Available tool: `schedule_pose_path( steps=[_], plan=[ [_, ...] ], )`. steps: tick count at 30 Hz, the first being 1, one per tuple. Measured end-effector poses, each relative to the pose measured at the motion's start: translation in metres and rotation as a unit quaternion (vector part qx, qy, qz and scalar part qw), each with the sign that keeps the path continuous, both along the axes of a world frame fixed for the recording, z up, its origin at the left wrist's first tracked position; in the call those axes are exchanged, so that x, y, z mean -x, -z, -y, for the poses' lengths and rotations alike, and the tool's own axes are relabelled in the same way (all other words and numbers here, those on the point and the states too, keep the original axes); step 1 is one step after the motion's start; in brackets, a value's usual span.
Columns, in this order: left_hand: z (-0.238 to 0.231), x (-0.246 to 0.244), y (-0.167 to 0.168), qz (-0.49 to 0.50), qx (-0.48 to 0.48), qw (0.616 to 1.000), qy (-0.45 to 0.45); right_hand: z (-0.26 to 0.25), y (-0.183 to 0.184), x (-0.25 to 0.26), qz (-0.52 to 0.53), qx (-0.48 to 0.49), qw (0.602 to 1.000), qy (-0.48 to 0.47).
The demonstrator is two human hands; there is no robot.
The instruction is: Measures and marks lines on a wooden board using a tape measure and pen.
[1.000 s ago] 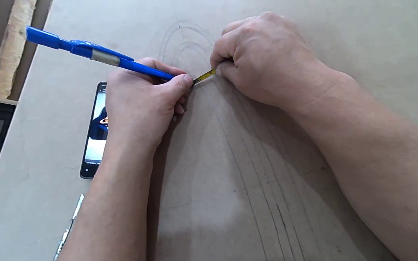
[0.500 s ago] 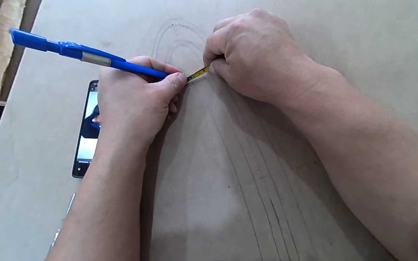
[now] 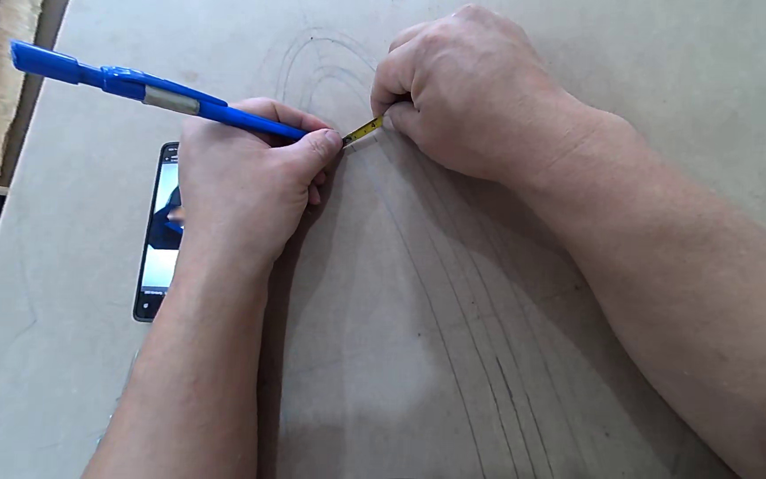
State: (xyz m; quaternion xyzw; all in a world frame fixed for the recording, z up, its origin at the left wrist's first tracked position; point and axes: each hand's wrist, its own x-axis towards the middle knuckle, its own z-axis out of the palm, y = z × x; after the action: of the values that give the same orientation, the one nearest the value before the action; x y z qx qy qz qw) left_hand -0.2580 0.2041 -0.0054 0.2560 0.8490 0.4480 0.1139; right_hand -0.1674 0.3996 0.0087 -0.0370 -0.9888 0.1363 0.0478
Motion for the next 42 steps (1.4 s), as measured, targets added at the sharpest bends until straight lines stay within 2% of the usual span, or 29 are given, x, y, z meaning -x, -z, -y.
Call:
schedule_pose_path(
  steps=[42],
  plan=[
    [0.012,-0.028,0.0,-0.004,0.007,1.0,0.03,0.01,-0.001,-0.033,0.011,0.006,1.0,0.0]
  ],
)
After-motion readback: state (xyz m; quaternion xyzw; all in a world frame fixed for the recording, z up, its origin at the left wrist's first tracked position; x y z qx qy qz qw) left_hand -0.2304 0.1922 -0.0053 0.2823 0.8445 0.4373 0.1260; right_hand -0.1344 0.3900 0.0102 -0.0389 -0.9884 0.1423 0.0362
